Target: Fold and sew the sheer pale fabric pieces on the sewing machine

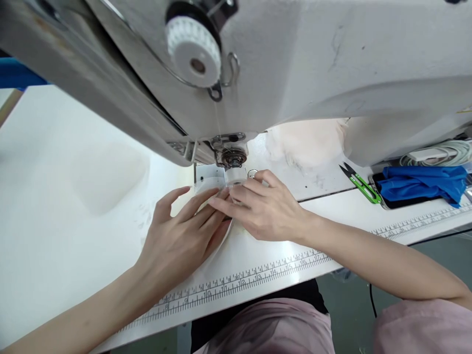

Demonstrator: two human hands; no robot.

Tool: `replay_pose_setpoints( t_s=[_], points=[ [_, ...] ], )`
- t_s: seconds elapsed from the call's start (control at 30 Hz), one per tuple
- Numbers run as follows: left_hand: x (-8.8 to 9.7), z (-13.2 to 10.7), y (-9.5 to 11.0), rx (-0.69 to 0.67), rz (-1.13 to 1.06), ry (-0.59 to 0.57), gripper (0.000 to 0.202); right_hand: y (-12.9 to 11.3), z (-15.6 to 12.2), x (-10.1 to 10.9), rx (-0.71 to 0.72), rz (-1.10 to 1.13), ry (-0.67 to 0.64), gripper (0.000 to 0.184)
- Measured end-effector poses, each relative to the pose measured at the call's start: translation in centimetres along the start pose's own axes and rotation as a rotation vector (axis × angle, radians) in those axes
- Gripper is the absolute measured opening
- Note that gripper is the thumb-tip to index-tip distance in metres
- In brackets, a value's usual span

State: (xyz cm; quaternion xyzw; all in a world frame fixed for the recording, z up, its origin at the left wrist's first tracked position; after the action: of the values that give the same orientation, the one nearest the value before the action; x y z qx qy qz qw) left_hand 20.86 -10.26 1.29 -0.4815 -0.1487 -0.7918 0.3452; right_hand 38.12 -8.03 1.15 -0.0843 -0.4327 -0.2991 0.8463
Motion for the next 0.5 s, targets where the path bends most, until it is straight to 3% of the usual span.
replay_pose_setpoints(
  t_s=[0.5],
  points=[
    [-0.08, 0.02, -0.50, 0.022, 0.005, 0.006, 0.029, 0.44, -0.31, -0.46, -0.062, -0.045, -0.087, 0.032]
  ],
)
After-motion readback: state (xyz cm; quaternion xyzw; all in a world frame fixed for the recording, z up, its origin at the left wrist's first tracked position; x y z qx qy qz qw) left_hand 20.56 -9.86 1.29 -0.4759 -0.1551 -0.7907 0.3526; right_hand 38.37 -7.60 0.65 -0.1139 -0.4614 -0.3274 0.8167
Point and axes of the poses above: each hand's wrist, its own z-axis towards the middle knuckle, its own x-axis out of the back of the hand, y = z × x, the point moved 2 cm from there along z, towards the middle knuckle, and after that the axes turned 5 degrees about y, right-handed, at the moved point
